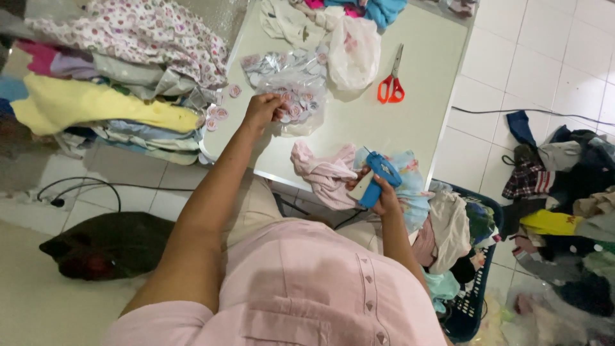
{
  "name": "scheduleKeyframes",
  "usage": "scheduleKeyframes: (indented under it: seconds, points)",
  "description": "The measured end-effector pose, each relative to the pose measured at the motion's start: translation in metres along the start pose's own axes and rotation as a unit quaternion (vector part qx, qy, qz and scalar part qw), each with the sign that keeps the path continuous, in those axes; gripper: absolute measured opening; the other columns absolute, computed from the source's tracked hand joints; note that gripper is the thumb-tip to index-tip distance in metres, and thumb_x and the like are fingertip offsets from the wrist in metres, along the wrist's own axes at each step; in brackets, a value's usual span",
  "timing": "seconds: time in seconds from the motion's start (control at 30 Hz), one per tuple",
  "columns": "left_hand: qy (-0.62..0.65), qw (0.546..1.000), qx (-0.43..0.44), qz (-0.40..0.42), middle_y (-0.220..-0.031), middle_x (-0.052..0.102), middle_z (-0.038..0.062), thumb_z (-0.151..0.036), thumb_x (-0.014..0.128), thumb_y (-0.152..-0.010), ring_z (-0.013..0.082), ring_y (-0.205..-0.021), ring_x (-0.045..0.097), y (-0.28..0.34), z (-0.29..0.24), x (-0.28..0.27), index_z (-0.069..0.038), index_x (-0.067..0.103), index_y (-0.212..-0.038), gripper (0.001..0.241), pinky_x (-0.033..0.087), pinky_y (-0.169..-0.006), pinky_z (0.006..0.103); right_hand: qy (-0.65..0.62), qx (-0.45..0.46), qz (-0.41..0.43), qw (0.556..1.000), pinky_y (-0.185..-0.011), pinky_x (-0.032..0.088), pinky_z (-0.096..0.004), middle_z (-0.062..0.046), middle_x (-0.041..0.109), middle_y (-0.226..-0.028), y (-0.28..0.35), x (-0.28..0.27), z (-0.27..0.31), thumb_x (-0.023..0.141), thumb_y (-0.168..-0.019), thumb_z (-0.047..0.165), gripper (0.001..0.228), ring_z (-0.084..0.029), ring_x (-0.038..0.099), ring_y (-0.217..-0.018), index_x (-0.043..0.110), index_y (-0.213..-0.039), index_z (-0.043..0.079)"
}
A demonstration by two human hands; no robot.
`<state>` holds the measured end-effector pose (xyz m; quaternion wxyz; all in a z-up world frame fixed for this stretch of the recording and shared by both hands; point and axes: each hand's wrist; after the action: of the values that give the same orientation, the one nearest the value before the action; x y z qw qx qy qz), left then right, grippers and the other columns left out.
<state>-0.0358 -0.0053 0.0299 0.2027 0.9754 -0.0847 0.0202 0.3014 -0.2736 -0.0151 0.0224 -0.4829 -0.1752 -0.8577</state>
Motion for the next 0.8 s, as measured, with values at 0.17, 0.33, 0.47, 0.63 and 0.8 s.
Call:
scheduleKeyframes:
  seconds: [0.17,0.33,0.47,0.63,0.8]
  points:
    - [0.042,0.999,0.001,0.028,-0.086,0.077,0.014,-0.02,0.07,-0.093,0.0112,-0.056,0.071,0.004,-0.009,-0.003,0.0,0.069,-0.111,0.027,0.059,-0.048,0.0191,-0.007,0.001,0.007,1.0,-0.103,0.054,-0.066,-0.02,0.07,-0.125,0.003,0.007,0.0,0.058,-0.102,0.027,0.033,-0.046,0.067,-0.118,0.055,-0.129,0.008]
    - [0.051,0.997,-0.049,0.018,-0.083,0.076,0.013,-0.011,0.061,-0.094,0.0102,-0.053,0.056,0.032,-0.049,0.004,0.003,0.07,-0.114,0.026,0.047,-0.049,0.0205,0.005,0.011,-0.001,1.0,-0.099,0.053,-0.06,-0.019,0.071,-0.11,0.009,0.039,0.006,0.076,-0.096,0.031,0.036,-0.039,0.07,-0.107,0.062,-0.121,0.008]
    - [0.074,0.995,-0.06,0.023,-0.081,0.075,0.013,-0.009,0.061,-0.095,0.0113,-0.053,0.055,0.036,-0.054,0.004,0.002,0.07,-0.098,0.014,0.045,-0.047,0.0208,0.001,0.009,-0.013,1.0,-0.098,0.053,-0.061,-0.012,0.069,-0.107,0.01,0.047,0.007,0.078,-0.094,0.029,0.035,-0.039,0.069,-0.105,0.064,-0.117,0.007]
    - [0.066,0.996,-0.058,0.03,-0.08,0.074,0.011,-0.016,0.066,-0.093,0.0109,-0.056,0.057,0.043,-0.062,0.004,0.0,0.073,-0.098,0.017,0.048,-0.05,0.0204,-0.006,0.003,0.001,1.0,-0.103,0.048,-0.055,-0.01,0.067,-0.107,0.01,0.056,0.008,0.078,-0.095,0.028,0.034,-0.036,0.068,-0.106,0.063,-0.117,0.006]
    - [0.04,0.998,-0.046,0.029,-0.081,0.075,0.009,-0.023,0.073,-0.094,0.0079,-0.054,0.057,0.04,-0.057,0.004,-0.002,0.074,-0.1,0.021,0.049,-0.049,0.018,-0.017,0.015,0.012,1.0,-0.105,0.046,-0.055,-0.011,0.068,-0.105,0.009,0.053,0.008,0.078,-0.094,0.028,0.034,-0.035,0.069,-0.107,0.062,-0.117,0.009]
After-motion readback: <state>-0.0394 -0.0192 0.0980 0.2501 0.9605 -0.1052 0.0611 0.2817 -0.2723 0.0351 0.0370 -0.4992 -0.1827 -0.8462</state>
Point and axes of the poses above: each hand's wrist, its own y-axis away from the middle knuckle, its own x-axis out of the palm, z = x × y
